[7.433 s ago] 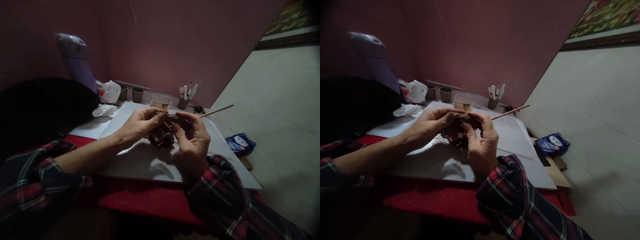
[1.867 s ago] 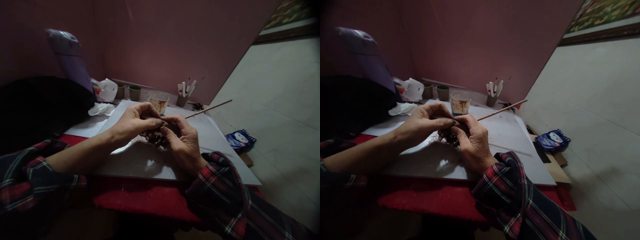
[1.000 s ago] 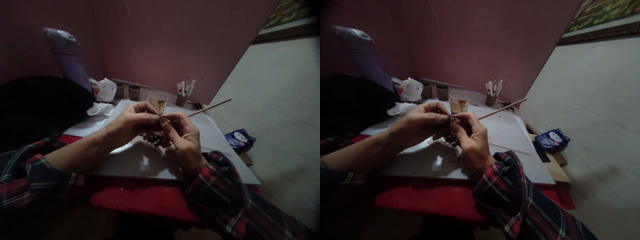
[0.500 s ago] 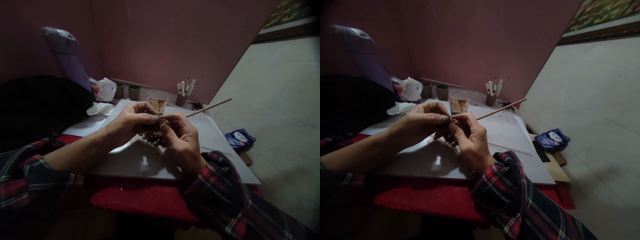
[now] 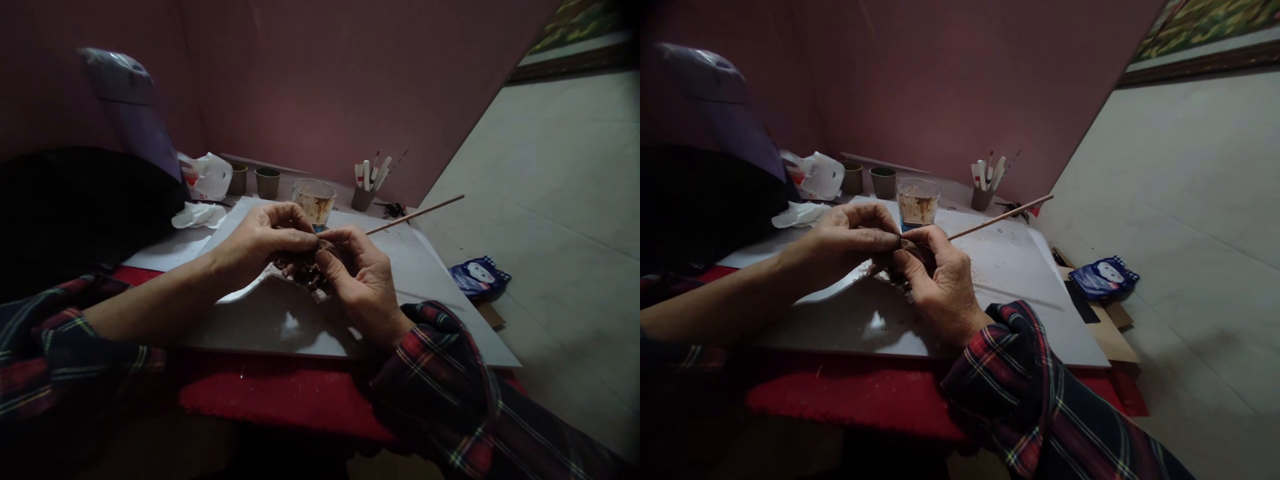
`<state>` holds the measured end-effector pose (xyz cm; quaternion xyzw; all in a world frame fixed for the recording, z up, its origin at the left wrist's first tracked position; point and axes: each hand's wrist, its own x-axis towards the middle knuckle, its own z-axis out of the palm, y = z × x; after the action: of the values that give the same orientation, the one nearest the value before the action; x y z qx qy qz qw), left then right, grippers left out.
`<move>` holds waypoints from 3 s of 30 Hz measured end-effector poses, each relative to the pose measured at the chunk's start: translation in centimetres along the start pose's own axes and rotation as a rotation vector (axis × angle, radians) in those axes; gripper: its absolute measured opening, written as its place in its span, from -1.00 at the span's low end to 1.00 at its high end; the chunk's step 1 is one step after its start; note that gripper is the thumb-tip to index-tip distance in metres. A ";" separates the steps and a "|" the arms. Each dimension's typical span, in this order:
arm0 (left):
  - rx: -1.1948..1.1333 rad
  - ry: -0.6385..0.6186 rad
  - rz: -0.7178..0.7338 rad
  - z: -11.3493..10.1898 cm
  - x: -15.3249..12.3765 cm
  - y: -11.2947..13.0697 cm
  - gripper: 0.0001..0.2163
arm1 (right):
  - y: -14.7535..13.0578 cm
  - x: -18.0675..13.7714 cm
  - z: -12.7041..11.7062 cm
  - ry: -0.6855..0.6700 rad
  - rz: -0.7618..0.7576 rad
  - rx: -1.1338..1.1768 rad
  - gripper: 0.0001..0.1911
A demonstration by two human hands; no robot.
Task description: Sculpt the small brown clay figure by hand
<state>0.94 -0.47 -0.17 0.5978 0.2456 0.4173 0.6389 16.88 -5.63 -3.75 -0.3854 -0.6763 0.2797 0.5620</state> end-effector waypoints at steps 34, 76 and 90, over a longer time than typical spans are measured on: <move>0.048 -0.021 -0.014 -0.2 0.0 -0.2 -0.83 | 0.2 0.0 -0.1 -0.006 0.001 -0.068 -0.83; 0.192 0.012 0.027 0.0 0.1 -0.2 -0.84 | 0.3 0.0 -0.1 -0.036 -0.086 -0.249 -0.86; 0.223 0.007 0.031 -0.1 0.0 -0.4 -0.84 | -0.2 -0.1 -0.1 -0.034 -0.145 -0.344 -0.90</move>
<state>0.98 -0.40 -0.55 0.6677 0.2833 0.3993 0.5609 16.90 -5.78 -3.61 -0.4213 -0.7494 0.1252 0.4952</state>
